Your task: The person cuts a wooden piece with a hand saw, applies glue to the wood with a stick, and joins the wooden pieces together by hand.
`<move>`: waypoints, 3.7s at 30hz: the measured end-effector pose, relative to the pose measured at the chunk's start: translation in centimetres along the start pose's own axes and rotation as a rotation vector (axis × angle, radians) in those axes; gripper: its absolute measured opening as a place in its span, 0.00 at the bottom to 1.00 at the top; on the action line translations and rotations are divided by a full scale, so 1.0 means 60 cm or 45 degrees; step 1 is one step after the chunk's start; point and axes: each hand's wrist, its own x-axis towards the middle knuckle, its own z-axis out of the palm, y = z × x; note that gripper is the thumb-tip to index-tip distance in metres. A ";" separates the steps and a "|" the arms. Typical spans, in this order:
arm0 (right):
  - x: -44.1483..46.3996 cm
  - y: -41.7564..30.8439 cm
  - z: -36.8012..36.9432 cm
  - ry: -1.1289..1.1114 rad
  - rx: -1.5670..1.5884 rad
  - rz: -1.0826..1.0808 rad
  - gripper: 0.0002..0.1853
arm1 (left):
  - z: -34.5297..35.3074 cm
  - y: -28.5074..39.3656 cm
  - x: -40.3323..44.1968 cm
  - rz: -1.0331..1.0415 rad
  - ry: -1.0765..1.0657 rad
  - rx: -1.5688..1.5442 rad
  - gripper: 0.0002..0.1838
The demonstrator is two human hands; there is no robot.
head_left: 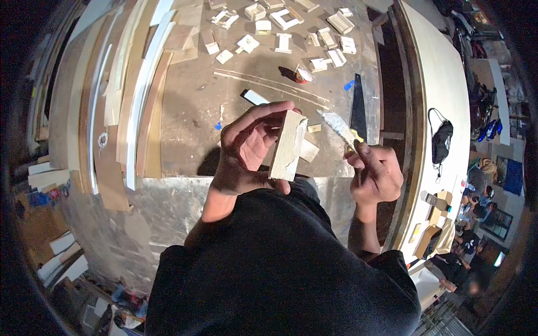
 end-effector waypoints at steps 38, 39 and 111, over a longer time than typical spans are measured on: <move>0.028 -0.048 0.000 -0.327 0.357 -0.053 0.18 | -0.016 0.017 -0.018 -0.067 0.261 -0.085 0.61; 0.028 -0.048 0.000 -0.299 0.428 -0.065 0.19 | -0.016 0.016 -0.019 -0.072 0.268 -0.091 0.61; -0.001 -0.014 -0.029 -0.043 0.459 0.313 0.13 | 0.041 0.017 -0.048 0.046 0.036 0.001 0.59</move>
